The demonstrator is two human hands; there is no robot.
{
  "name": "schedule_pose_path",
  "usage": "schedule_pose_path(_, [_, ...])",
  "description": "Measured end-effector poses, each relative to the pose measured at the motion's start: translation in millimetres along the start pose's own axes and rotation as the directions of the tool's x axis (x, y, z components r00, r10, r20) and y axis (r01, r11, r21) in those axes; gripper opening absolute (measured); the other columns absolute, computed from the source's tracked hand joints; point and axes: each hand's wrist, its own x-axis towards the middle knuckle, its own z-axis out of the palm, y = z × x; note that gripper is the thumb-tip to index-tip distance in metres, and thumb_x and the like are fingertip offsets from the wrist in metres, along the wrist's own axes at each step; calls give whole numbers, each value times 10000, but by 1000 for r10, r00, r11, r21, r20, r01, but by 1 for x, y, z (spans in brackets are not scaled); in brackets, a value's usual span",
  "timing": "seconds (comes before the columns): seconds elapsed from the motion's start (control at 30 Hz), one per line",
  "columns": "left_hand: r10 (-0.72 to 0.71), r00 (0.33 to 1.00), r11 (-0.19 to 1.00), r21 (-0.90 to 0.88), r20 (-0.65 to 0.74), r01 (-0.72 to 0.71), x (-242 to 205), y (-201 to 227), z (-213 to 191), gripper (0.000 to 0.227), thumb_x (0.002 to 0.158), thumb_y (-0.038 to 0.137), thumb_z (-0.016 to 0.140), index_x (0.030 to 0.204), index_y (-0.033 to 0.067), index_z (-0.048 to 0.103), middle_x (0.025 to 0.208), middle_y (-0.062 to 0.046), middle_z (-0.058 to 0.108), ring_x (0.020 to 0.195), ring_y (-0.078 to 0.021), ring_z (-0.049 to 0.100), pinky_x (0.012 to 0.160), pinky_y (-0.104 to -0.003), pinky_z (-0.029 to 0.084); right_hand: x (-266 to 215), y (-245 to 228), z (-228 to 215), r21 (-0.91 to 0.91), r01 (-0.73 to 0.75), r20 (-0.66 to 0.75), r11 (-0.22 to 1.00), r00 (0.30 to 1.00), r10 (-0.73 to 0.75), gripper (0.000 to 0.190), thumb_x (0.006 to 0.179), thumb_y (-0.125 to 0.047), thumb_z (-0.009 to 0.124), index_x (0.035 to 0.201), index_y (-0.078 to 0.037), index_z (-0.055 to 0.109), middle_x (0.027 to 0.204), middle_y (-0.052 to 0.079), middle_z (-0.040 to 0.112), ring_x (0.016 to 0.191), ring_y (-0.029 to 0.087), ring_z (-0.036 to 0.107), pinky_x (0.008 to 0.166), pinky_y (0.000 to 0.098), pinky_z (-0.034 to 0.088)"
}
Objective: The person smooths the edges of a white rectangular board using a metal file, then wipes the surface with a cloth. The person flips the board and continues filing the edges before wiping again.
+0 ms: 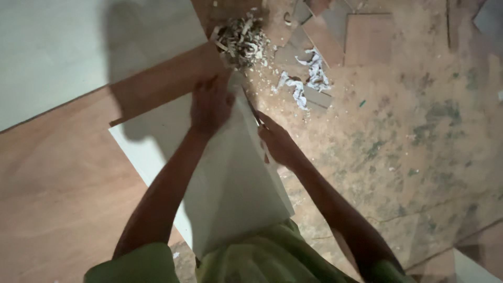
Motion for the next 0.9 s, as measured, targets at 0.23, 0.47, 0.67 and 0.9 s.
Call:
schedule_pose_path(0.23, [67,997,996,58,-46,-64,0,-6,-1,677,949,155,673,1569,88,411,1430,-200,603,1314,-378,544,1106,-561,341,-16,34,-1,-114,93,-88,989,991,-103,549,1055,-269,477,1586,-159,396,930,89,620,840,174,613,767,339,530])
schedule_pose_path(0.47, [10,1000,999,53,25,-11,14,-1,-6,647,966,150,683,1556,96,422,1401,-202,595,1324,-376,537,1162,-561,337,-30,17,1,-129,85,-73,988,993,-95,552,1056,-286,476,1587,-150,406,985,99,642,844,201,624,768,379,533])
schedule_pose_path(0.67, [53,998,998,27,-20,-52,-1,-10,3,710,953,133,720,1589,103,406,1423,-191,592,1344,-378,528,1131,-565,329,-70,33,2,-209,2,-61,978,998,-15,553,1059,-297,436,1594,-174,370,922,134,684,790,199,667,746,379,544])
schedule_pose_path(0.9, [91,994,992,94,-54,-86,5,-9,1,732,937,119,712,1595,114,390,1459,-188,585,1373,-378,518,1139,-551,327,-58,71,4,-162,-185,-75,969,982,175,578,1040,-334,415,1605,-220,374,1008,185,719,808,280,700,811,421,565])
